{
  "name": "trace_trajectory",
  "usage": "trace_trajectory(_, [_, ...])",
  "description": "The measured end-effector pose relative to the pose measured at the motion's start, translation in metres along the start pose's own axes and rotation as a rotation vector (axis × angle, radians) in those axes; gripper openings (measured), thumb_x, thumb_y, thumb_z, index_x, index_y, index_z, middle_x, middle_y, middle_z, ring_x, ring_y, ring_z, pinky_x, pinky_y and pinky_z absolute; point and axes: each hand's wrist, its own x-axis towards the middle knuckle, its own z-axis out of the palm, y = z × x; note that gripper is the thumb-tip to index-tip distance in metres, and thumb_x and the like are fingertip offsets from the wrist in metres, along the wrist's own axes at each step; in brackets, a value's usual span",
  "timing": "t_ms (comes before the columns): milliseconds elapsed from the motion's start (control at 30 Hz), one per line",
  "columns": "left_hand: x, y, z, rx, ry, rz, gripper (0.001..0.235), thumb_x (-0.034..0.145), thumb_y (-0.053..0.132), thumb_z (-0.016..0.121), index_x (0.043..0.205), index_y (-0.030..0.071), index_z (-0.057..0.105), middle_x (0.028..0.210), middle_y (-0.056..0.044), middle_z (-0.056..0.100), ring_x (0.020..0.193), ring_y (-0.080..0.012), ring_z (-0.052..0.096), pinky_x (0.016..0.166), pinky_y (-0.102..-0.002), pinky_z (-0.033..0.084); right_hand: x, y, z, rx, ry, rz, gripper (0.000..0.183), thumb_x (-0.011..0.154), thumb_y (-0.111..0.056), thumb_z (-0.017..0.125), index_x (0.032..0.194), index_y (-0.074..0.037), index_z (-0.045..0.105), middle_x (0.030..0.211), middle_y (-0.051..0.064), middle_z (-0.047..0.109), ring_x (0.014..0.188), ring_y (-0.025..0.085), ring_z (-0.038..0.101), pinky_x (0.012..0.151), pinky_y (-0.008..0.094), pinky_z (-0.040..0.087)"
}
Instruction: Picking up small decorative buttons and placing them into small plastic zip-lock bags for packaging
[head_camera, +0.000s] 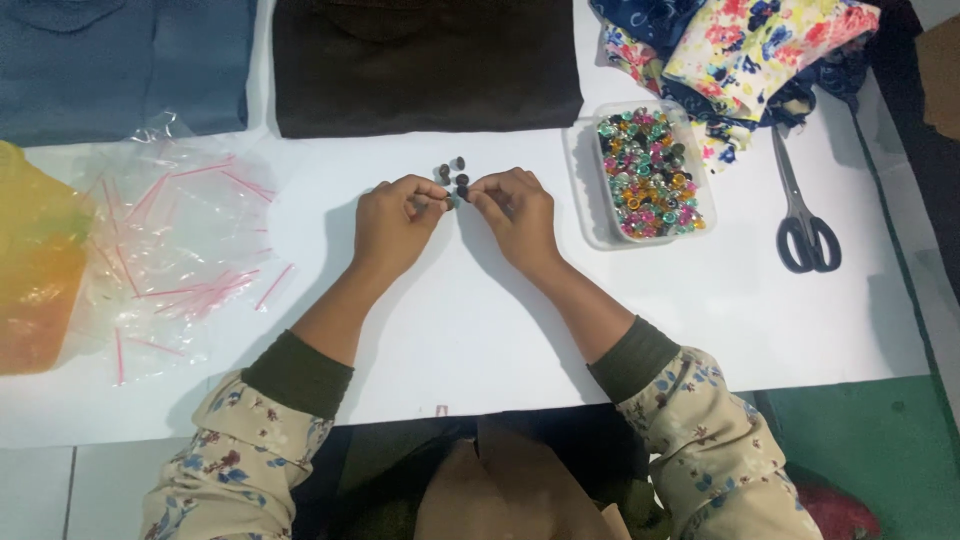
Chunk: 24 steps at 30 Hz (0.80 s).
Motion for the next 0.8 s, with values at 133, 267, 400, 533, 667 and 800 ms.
trace_trajectory(133, [0.000, -0.001, -0.004, -0.011, -0.008, -0.039, 0.013, 0.084, 0.017, 0.078, 0.094, 0.023, 0.074, 0.086, 0.005, 0.078, 0.069, -0.0172, 0.061, 0.070, -0.031, 0.050, 0.000, 0.002, 0.005, -0.042, -0.010, 0.005, 0.002, 0.095, -0.012, 0.075, 0.096, -0.013, 0.076, 0.086, 0.002, 0.067, 0.086, 0.016, 0.062, 0.081, 0.031, 0.052])
trace_trajectory(267, [-0.001, 0.000, -0.001, 0.001, 0.003, -0.005, 0.014, 0.083, 0.015, 0.078, 0.093, 0.022, 0.071, 0.084, 0.004, 0.078, 0.071, -0.0193, 0.063, 0.072, -0.032, 0.051, 0.000, 0.003, 0.006, -0.114, -0.047, 0.018, 0.002, 0.096, -0.015, 0.074, 0.098, -0.014, 0.076, 0.088, 0.003, 0.068, 0.088, 0.017, 0.062, 0.083, 0.032, 0.052])
trace_trajectory(400, [-0.001, -0.003, 0.003, 0.002, 0.000, 0.029, 0.015, 0.084, 0.013, 0.077, 0.095, 0.021, 0.069, 0.083, 0.003, 0.078, 0.071, -0.0210, 0.063, 0.072, -0.034, 0.052, -0.002, -0.007, 0.004, -0.144, -0.078, 0.048, 0.003, 0.097, -0.014, 0.073, 0.098, -0.013, 0.076, 0.089, 0.004, 0.068, 0.090, 0.019, 0.061, 0.085, 0.034, 0.051])
trace_trajectory(533, [-0.002, -0.001, 0.000, -0.005, -0.007, -0.010, 0.017, 0.082, 0.017, 0.078, 0.095, 0.024, 0.069, 0.082, 0.007, 0.078, 0.071, -0.0183, 0.062, 0.072, -0.032, 0.051, -0.001, -0.006, 0.003, -0.147, -0.083, 0.011, 0.003, 0.097, -0.015, 0.073, 0.097, -0.014, 0.076, 0.088, 0.002, 0.067, 0.090, 0.016, 0.061, 0.084, 0.031, 0.052])
trace_trajectory(667, [-0.001, 0.001, -0.002, -0.020, 0.028, 0.003, 0.019, 0.083, 0.017, 0.077, 0.098, 0.024, 0.067, 0.082, 0.007, 0.077, 0.069, -0.0169, 0.062, 0.070, -0.031, 0.051, -0.004, -0.007, 0.001, -0.075, -0.022, -0.001, 0.003, 0.099, -0.015, 0.072, 0.098, -0.013, 0.074, 0.087, 0.003, 0.067, 0.086, 0.017, 0.061, 0.080, 0.030, 0.054])
trace_trajectory(800, [0.003, -0.002, -0.008, -0.056, 0.094, 0.032, 0.023, 0.085, 0.014, 0.077, 0.104, 0.020, 0.067, 0.082, 0.002, 0.076, 0.067, -0.0201, 0.061, 0.067, -0.034, 0.050, -0.003, -0.002, -0.001, 0.056, 0.029, -0.001, 0.008, 0.105, -0.016, 0.065, 0.103, -0.010, 0.070, 0.086, 0.005, 0.062, 0.083, 0.016, 0.058, 0.075, 0.030, 0.051])
